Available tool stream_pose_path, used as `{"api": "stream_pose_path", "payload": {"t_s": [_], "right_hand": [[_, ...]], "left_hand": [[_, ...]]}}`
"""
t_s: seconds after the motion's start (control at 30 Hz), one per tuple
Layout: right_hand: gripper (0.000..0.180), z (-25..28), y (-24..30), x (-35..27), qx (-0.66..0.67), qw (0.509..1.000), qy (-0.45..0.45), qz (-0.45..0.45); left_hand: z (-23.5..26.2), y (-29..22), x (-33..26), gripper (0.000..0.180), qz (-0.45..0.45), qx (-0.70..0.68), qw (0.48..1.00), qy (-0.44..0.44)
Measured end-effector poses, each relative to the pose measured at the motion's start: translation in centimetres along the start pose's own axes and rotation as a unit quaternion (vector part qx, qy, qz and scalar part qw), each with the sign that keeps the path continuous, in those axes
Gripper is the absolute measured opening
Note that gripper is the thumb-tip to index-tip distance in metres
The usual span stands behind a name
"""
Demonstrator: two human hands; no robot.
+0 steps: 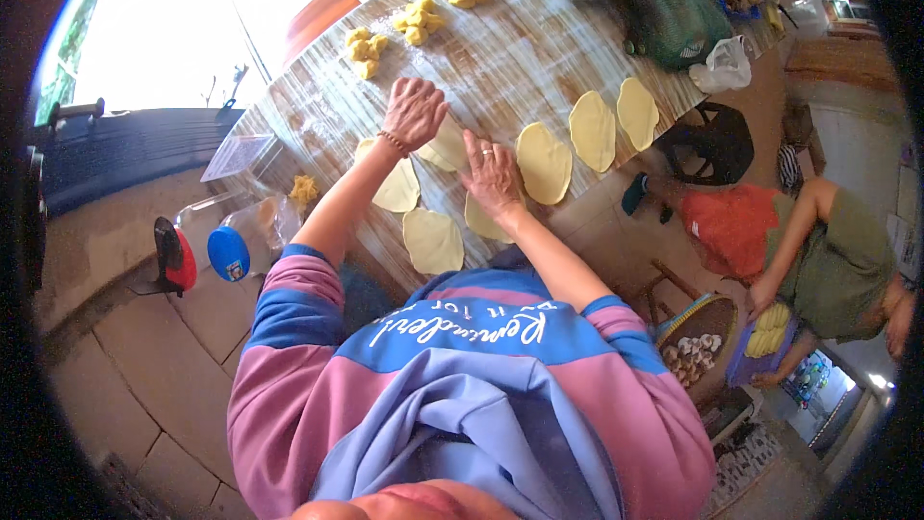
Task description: The person rolls dough balls into flat circles using a plastic cylinder on a wooden table.
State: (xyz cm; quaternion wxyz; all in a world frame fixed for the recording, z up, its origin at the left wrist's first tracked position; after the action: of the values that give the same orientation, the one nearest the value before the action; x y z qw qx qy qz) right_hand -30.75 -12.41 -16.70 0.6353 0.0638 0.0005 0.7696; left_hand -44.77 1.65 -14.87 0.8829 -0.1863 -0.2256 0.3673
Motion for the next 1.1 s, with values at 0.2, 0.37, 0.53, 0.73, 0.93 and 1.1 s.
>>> {"api": "stream_pose_path", "payload": {"t_s": [0.2,0.37,0.53,0.73,0.93,1.1], "right_hand": [[0.076,0.1,-3.3,2.5,0.023,0.998,0.03,-0.043],[0.077,1.2,-2.6,-0.8,0.065,0.996,0.003,-0.062],[0.087,-0.1,0.7,-2.4,-0.03,1.0,0.005,0.007],[0.09,0.5,0.6,-3.3,0.017,0.995,0.039,0.09],[0.076,1.2,-4.6,-1.0,-0.065,0.992,-0.032,0.1],[0.059,2.3,-7.3,2.9,0.038,0.993,-0.013,0.109]], "left_hand": [[-3.0,0.9,5.9,0.035,0.017,0.006,0.999,0.051],[-1.4,-1.0,4.0,0.044,0.001,-0.072,0.994,0.078],[0.5,-1.5,-5.7,0.025,0.041,-0.032,0.999,-0.002],[2.6,-1.9,-8.8,0.019,0.062,-0.04,0.997,-0.006],[-1.4,-3.3,-3.6,0.026,0.044,0.031,0.997,-0.059],[-1.2,-0.5,0.6,0.035,0.111,0.01,0.993,-0.048]]}}
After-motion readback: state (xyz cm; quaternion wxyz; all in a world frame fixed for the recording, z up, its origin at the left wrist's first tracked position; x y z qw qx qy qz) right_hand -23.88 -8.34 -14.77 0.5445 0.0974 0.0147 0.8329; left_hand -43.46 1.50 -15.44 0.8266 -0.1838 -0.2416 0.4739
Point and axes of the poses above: each hand's wrist, its own x-axis towards the middle knuckle, its own z-axis out of the back of the hand, y = z × x, the point moved 4 cm from there along x, towards the middle knuckle, and after that the axes turned 13 degrees about -x, right-handed, at the moved point
